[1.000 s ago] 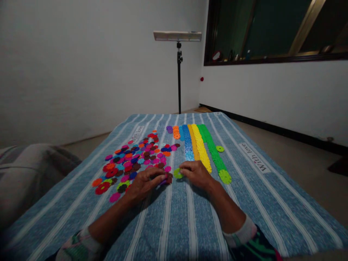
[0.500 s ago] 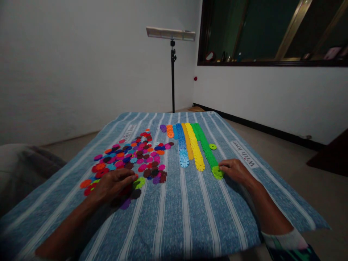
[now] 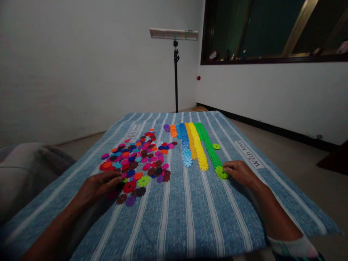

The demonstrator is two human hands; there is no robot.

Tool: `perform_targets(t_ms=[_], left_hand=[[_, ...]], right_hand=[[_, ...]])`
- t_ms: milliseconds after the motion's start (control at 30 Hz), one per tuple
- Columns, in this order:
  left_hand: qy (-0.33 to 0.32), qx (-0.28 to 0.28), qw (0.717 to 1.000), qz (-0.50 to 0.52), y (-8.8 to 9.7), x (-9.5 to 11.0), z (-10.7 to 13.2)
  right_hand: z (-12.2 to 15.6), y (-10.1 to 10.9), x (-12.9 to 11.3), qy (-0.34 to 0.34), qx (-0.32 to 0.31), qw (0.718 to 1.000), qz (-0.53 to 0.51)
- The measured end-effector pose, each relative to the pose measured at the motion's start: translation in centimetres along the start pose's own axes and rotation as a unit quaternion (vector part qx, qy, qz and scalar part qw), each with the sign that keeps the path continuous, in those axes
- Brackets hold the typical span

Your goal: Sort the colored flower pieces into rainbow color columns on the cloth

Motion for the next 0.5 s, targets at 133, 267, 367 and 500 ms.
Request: perform_targets(t_ms=[133, 267, 367, 500], left_hand=[[0.011, 0.005, 1.0, 0.007, 0.57, -0.63, 0.76], [0.022, 0.009, 1.0, 0.006, 0.83, -0.6, 1.0], [0.023, 0.007, 1.0, 0.0, 0.96, -0.37, 1.01], [0.017, -0.003, 1.0, -0.012, 1.0, -0.35, 1.04]], right_hand=[[0.31, 0.06, 0.49, -0.002, 0.0, 1.0, 0.0], [0.29, -0.19, 0.51, -0.002, -0.001, 1.0, 0.013], [0.2, -0.29, 0.43, -0.003, 0.006, 1.0, 0.028], [0.28, -0.16, 0.5, -0.012, 0.02, 0.999, 0.047]])
Point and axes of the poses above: each hand's wrist, its own z-axis away from the middle knuckle, its own y-axis out of the back of the hand, x = y × z, the point moved 2 cm from there along -z, towards the middle knuckle, and after that the axes turned 8 degrees about -y, right-handed, at the moved point
